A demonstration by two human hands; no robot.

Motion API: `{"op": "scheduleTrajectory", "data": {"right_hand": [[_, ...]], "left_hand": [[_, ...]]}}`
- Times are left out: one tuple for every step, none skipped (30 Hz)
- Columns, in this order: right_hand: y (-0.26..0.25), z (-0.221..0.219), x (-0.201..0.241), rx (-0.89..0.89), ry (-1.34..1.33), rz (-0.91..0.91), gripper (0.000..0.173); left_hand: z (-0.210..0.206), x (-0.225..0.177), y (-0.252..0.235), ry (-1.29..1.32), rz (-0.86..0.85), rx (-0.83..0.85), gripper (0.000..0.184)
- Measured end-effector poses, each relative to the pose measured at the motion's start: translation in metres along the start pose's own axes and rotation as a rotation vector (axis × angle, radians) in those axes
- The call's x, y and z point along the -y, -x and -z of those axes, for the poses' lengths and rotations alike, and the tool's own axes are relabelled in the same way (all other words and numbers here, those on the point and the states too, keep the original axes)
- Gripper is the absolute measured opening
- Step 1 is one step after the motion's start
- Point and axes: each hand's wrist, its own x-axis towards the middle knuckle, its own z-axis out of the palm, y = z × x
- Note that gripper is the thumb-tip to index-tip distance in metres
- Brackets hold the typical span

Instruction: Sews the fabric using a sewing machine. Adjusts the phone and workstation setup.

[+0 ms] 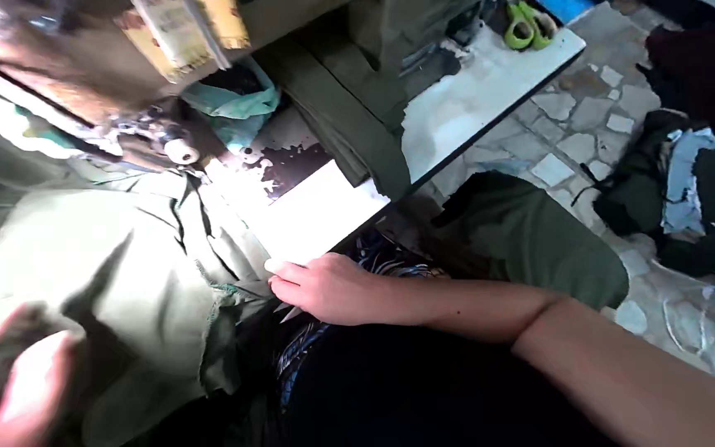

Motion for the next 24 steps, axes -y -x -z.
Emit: {"op": "scheduleTrajectory", "data": {"right_hand": [[0.008,0.001,-0.003,0.014,-0.019,-0.001,0.021],[0.016,0.002,-0.005,0.017,-0.039,0.003,0.024],[0.024,0.005,-0.006,0.022,-0.058,0.005,0.026],[0.031,0.009,-0.007,0.040,-0.080,0.003,0.026],[0.039,0.014,-0.007,0.060,-0.112,-0.010,0.027],[0.046,0.019,-0.008,0.076,-0.148,-0.032,0.028],[0.054,0.024,-0.010,0.079,-0.179,-0.058,0.028],[0.062,0.030,-0.012,0.075,-0.200,-0.088,0.029],[0.070,0.035,-0.014,0.052,-0.214,-0.115,0.029],[0.079,0.039,-0.018,0.020,-0.225,-0.141,0.029],[0.088,0.042,-0.022,-0.015,-0.235,-0.164,0.028],[0.097,0.046,-0.027,-0.054,-0.248,-0.179,0.027],[0.105,0.049,-0.032,-0.104,-0.265,-0.188,0.025],[0.111,0.052,-0.038,-0.168,-0.283,-0.197,0.023],[0.116,0.056,-0.043,-0.249,-0.300,-0.211,0.021],[0.120,0.062,-0.049,-0.337,-0.316,-0.224,0.020],[0.122,0.068,-0.054,-0.431,-0.327,-0.235,0.019],[0.122,0.075,-0.060,-0.522,-0.331,-0.237,0.017],[0.120,0.082,-0.067,-0.599,-0.327,-0.241,0.017],[0.117,0.089,-0.072,-0.657,-0.315,-0.246,0.016],[0.114,0.095,-0.077,-0.697,-0.301,-0.252,0.016],[0.111,0.099,-0.080,-0.721,-0.297,-0.255,0.016],[0.108,0.102,-0.082,-0.736,-0.296,-0.255,0.016],[0.105,0.103,-0.083,-0.746,-0.299,-0.255,0.016]], "left_hand": [[-0.023,-0.020,-0.023,-0.085,-0.205,-0.062,0.035],[-0.041,-0.052,-0.047,-0.099,-0.335,-0.070,0.037],[-0.058,-0.086,-0.071,-0.096,-0.444,-0.055,0.036],[-0.074,-0.114,-0.091,-0.087,-0.546,-0.036,0.033],[-0.089,-0.136,-0.109,-0.074,-0.649,-0.018,0.030],[-0.102,-0.155,-0.124,-0.075,-0.757,0.000,0.027],[-0.112,-0.170,-0.138,-0.092,-0.858,0.012,0.024],[-0.121,-0.184,-0.150,-0.125,-0.945,0.008,0.023],[-0.129,-0.195,-0.160,-0.165,-1.013,0.004,0.023],[-0.135,-0.204,-0.169,-0.214,-1.063,0.008,0.024],[-0.140,-0.211,-0.176,-0.257,-1.096,0.022,0.024],[-0.143,-0.215,-0.181,-0.282,-1.118,0.039,0.022],[-0.145,-0.218,-0.186,-0.291,-1.130,0.056,0.018],[-0.145,-0.219,-0.189,-0.281,-1.133,0.062,0.015],[-0.144,-0.220,-0.192,-0.260,-1.128,0.064,0.014],[-0.143,-0.220,-0.193,-0.223,-1.109,0.069,0.014],[-0.143,-0.219,-0.193,-0.170,-1.077,0.079,0.015],[-0.142,-0.218,-0.192,-0.100,-1.035,0.094,0.016],[-0.142,-0.217,-0.191,-0.025,-0.989,0.110,0.017],[-0.142,-0.217,-0.191,0.041,-0.945,0.124,0.019],[-0.141,-0.217,-0.191,0.087,-0.907,0.135,0.020],[-0.140,-0.218,-0.191,0.116,-0.877,0.144,0.021],[-0.139,-0.219,-0.191,0.138,-0.849,0.153,0.021],[-0.138,-0.220,-0.190,0.164,-0.817,0.155,0.022]]}}
